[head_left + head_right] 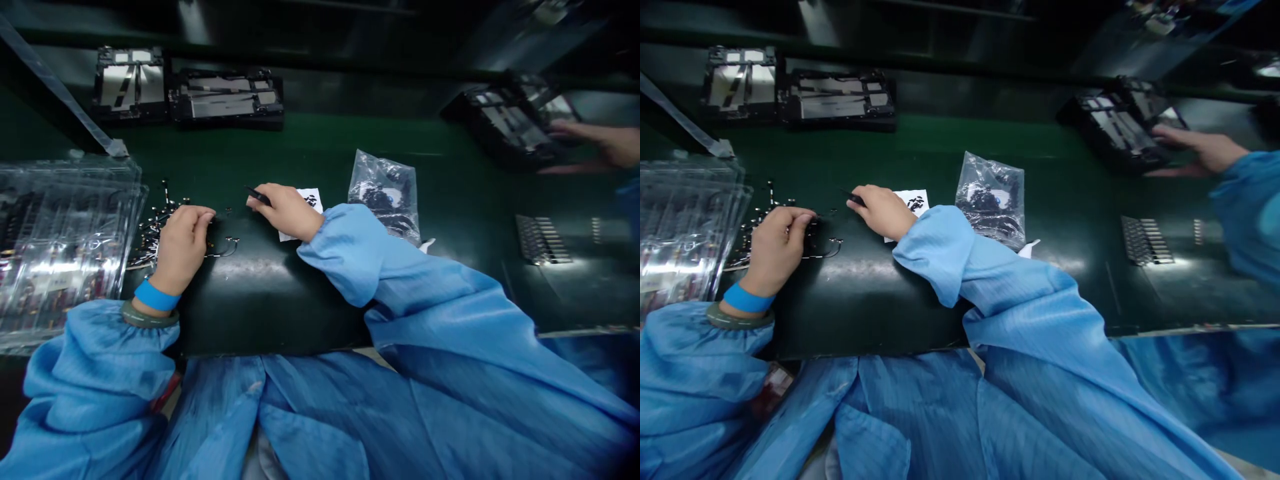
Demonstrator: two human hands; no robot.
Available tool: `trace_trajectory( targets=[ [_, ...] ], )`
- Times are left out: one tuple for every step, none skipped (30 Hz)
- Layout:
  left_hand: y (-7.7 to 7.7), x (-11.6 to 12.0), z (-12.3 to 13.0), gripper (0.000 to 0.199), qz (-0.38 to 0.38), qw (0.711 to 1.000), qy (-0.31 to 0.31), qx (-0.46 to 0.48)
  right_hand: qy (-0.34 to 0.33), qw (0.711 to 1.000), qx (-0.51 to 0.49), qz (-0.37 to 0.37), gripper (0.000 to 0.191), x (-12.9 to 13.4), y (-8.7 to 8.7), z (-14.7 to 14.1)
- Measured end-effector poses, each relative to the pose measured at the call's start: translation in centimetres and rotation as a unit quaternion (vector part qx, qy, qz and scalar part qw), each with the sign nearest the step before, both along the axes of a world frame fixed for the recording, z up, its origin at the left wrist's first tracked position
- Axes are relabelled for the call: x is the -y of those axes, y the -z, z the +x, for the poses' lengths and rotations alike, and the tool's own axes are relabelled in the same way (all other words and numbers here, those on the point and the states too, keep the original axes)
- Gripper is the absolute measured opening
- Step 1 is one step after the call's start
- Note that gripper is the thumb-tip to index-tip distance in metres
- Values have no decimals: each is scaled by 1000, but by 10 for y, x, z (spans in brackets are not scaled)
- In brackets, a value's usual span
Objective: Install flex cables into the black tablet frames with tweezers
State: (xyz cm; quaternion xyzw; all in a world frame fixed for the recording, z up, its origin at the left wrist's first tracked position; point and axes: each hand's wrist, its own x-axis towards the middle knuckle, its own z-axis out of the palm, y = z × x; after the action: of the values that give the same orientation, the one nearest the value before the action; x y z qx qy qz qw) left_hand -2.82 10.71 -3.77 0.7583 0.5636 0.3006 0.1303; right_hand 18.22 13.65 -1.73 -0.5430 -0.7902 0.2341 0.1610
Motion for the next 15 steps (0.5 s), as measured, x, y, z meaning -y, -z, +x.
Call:
trace_trajectory(
  targets=[
    [-3, 1, 0, 29, -6, 999, -20, 28, 3, 1000, -17, -19, 23, -2, -3, 1],
    [-6, 2, 0, 29, -8, 998, -40, 52, 6, 999, -36, -38, 22, -4, -5, 1],
    [-9, 2, -1, 30, -6, 996, -57, 69, 8, 997, -57, -57, 21, -6, -7, 2],
    [-12, 3, -2, 31, -3, 994, -73, 83, 11, 994, -76, -75, 20, -8, -9, 3],
    [-13, 3, -4, 32, -2, 991, -84, 108, 15, 991, -92, -93, 19, -10, -11, 3],
    [-14, 2, -5, 33, -2, 985, -91, 145, 20, 988, -103, -110, 18, -12, -11, 3],
    [-14, 1, -6, 32, -5, 977, -96, 190, 24, 985, -109, -129, 18, -15, -12, 3],
    [-14, 0, -8, 32, -11, 966, -98, 239, 29, 982, -111, -147, 17, -17, -11, 3],
    [-13, -1, -9, 31, -20, 954, -97, 284, 34, 980, -109, -164, 16, -20, -11, 2],
    [-12, -3, -9, 29, -29, 942, -94, 321, 36, 979, -101, -175, 16, -23, -10, 2],
    [-12, -4, -9, 28, -36, 934, -92, 344, 37, 979, -89, -180, 16, -25, -9, 1],
    [-12, -4, -9, 25, -48, 926, -88, 363, 37, 981, -72, -174, 16, -27, -8, 1],
    [-13, -5, -9, 23, -67, 915, -83, 389, 36, 985, -52, -159, 18, -29, -7, 1],
    [-15, -4, -8, 20, -92, 901, -79, 417, 35, 990, -31, -136, 19, -29, -7, 1],
    [-17, -4, -8, 19, -118, 886, -76, 443, 34, 994, -12, -106, 20, -28, -8, 1]
  ],
)
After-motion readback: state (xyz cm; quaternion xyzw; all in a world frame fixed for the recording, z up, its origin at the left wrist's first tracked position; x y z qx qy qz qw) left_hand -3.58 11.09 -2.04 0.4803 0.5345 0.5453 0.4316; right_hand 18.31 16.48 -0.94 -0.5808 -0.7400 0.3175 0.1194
